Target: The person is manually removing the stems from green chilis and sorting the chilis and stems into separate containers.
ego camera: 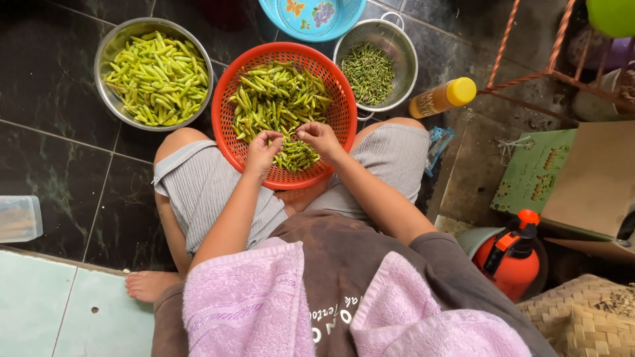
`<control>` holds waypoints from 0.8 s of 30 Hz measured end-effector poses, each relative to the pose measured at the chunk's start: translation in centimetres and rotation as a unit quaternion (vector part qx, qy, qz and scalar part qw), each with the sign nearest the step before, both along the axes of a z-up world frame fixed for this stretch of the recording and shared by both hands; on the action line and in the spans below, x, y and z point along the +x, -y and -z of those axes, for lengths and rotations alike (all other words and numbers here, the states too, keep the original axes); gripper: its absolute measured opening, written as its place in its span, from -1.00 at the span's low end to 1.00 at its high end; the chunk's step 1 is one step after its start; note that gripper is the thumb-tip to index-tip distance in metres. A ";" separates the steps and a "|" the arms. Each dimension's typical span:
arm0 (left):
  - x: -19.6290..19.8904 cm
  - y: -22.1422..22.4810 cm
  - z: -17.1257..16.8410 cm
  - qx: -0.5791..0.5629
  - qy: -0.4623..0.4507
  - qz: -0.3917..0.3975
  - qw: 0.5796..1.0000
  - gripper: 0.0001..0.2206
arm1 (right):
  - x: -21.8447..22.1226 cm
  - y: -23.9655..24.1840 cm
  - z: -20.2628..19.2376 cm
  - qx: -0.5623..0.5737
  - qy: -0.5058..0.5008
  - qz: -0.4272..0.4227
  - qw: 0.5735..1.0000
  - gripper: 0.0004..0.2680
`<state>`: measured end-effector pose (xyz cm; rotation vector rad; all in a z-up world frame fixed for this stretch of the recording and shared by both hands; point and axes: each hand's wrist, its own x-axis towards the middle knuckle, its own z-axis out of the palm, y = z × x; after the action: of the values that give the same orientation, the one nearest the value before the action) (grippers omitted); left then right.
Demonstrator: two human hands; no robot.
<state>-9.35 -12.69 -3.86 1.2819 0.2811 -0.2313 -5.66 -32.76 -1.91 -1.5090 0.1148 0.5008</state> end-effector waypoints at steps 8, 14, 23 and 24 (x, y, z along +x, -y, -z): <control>0.4 -1.7 0.9 -0.230 -0.103 -0.062 0.966 -0.87 | -2.0 -1.9 1.2 -0.519 0.304 -0.289 0.745 -0.86; 0.0 -0.9 3.0 -0.127 -0.115 -0.038 0.984 -0.84 | -1.5 -2.0 -4.6 -0.352 0.324 -0.202 0.855 -0.96; -0.1 1.0 4.3 -0.084 -0.052 -0.029 0.995 -0.84 | -1.4 -1.6 -5.1 -0.234 0.298 -0.112 0.919 -0.94; 0.0 1.0 4.1 -0.085 -0.046 -0.034 0.995 -0.85 | -1.1 -1.4 -4.9 -0.203 0.270 -0.097 0.936 -0.95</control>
<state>-9.31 -13.73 -7.93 1.0936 0.3757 -0.2521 -6.78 -31.32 2.94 -2.0264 -0.3869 0.2055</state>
